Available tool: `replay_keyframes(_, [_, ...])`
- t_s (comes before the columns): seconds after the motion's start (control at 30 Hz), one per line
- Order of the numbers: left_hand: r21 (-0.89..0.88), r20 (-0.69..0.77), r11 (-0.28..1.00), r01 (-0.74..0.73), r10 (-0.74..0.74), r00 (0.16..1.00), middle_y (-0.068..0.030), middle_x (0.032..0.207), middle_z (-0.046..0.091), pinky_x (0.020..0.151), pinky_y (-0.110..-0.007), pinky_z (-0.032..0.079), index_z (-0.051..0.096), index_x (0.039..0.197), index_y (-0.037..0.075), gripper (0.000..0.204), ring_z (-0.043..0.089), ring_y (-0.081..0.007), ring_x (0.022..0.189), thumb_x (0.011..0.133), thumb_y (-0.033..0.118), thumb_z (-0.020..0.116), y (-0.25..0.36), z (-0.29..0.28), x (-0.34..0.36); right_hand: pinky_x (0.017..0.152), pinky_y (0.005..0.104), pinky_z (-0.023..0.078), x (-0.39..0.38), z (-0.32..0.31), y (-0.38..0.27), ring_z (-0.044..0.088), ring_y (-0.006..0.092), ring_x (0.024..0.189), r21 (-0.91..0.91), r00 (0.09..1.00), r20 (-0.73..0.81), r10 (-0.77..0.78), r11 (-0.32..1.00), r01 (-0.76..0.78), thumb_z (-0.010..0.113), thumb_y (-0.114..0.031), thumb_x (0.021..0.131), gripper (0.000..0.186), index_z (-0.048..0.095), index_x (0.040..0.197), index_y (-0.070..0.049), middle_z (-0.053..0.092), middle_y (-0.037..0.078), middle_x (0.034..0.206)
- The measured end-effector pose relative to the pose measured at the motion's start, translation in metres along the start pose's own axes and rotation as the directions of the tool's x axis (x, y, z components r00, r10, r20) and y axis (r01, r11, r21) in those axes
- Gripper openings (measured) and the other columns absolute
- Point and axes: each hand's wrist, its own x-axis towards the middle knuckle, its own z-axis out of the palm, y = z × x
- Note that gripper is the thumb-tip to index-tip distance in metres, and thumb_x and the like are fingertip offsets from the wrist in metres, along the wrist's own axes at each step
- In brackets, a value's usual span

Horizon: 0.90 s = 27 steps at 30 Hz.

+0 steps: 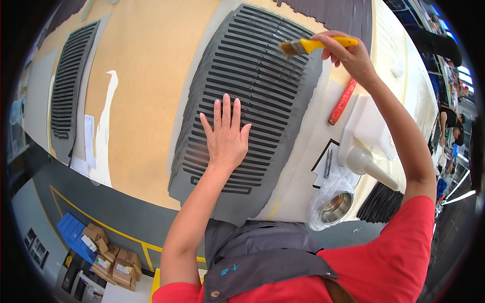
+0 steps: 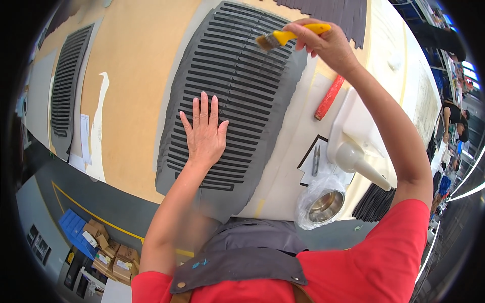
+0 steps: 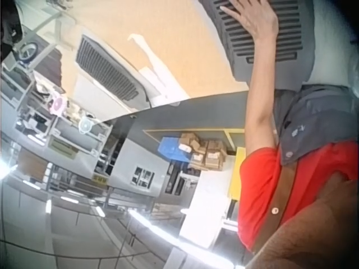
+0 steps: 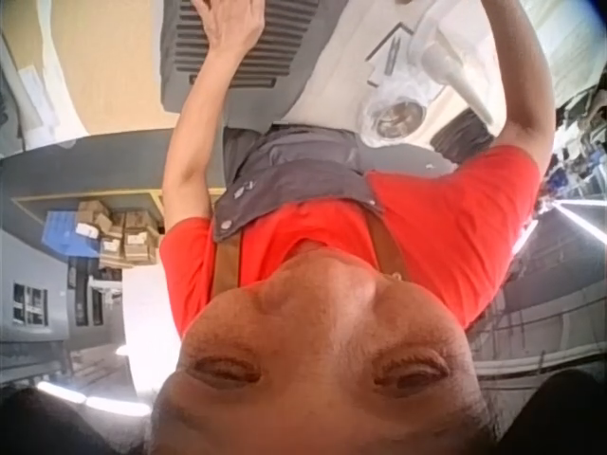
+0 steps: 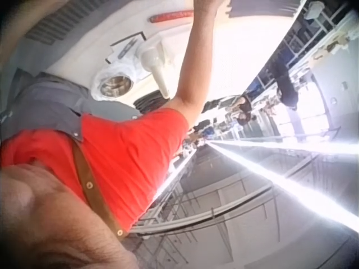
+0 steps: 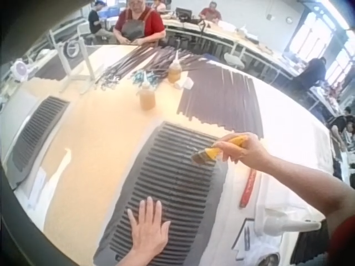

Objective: Picking up leather components from a bin and applying a liquid finish with a brush to the surface.

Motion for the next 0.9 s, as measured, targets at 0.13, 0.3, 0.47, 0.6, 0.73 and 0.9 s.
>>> replay_keyframes(0.13, [-0.007,-0.065,1.0,-0.016,0.016,0.998,-0.0145,0.158,0.017,0.113,-0.06,-0.001,0.024,0.151,0.007,0.061,0.013,-0.0321,0.147,0.099,0.032,0.042,0.002,-0.01,0.023,0.053,0.0159,0.046,-0.024,0.021,-0.025,0.06,0.0029,0.066,0.08,0.992,0.129,0.011,0.997,-0.022,0.058,-0.033,0.096,0.027,0.072,0.105,-0.012,0.068,-0.001,0.083])
replay_keyframes(0.3, [0.054,-0.132,0.999,-0.005,0.012,0.991,-0.0086,0.159,0.02,0.113,-0.06,0.002,0.024,0.151,0.009,0.059,0.015,-0.0278,0.147,0.099,0.031,0.042,-0.019,0.001,0.046,0.054,0.0182,0.046,-0.022,0.059,-0.044,0.061,0.0038,0.066,0.067,0.925,0.38,0.015,0.997,-0.044,0.063,-0.032,0.094,0.027,0.072,0.105,-0.01,0.068,0.0,0.081])
replay_keyframes(0.47, [0.041,-0.096,0.999,-0.009,0.013,0.995,-0.0062,0.158,0.021,0.115,-0.057,0.003,0.025,0.151,0.01,0.058,0.016,-0.0266,0.147,0.099,0.031,0.042,-0.016,0.006,0.048,0.053,0.0186,0.045,0.02,0.058,-0.007,0.058,0.0039,0.061,0.108,0.959,0.266,0.098,0.986,-0.13,0.062,-0.036,0.093,0.027,0.073,0.103,-0.014,0.065,-0.001,0.071])
replay_keyframes(0.6, [0.028,-0.101,0.999,-0.021,0.024,0.995,-0.0063,0.158,0.021,0.115,-0.057,0.003,0.026,0.151,0.01,0.059,0.016,-0.0267,0.147,0.098,0.031,0.042,-0.013,0.007,0.052,0.051,0.016,0.042,0.062,0.008,0.029,0.051,0.0018,0.055,0.048,0.999,-0.023,0.028,0.998,-0.027,0.06,-0.039,0.094,0.03,0.073,0.103,-0.013,0.062,-0.002,0.067])
replay_keyframes(0.73, [0.048,-0.1,0.999,-0.005,0.009,0.995,-0.0064,0.158,0.022,0.116,-0.056,0.002,0.027,0.151,0.009,0.059,0.016,-0.0263,0.147,0.098,0.031,0.042,-0.018,0.006,0.048,0.051,0.0159,0.042,0.047,0.015,-0.003,0.052,0.0023,0.055,0.061,0.997,0.047,-0.057,0.997,0.054,0.06,-0.038,0.094,0.029,0.073,0.104,-0.013,0.063,-0.002,0.068])
replay_keyframes(0.9, [0.056,-0.085,0.998,0.003,0.002,0.996,-0.0065,0.158,0.022,0.116,-0.056,0.001,0.026,0.151,0.01,0.059,0.016,-0.0259,0.147,0.098,0.032,0.042,-0.018,0.004,0.049,0.051,0.017,0.042,0.028,0.041,-0.023,0.057,0.0029,0.058,-0.035,0.925,0.36,0.121,0.993,-0.117,0.061,-0.038,0.093,0.029,0.073,0.098,-0.012,0.064,-0.001,0.071])
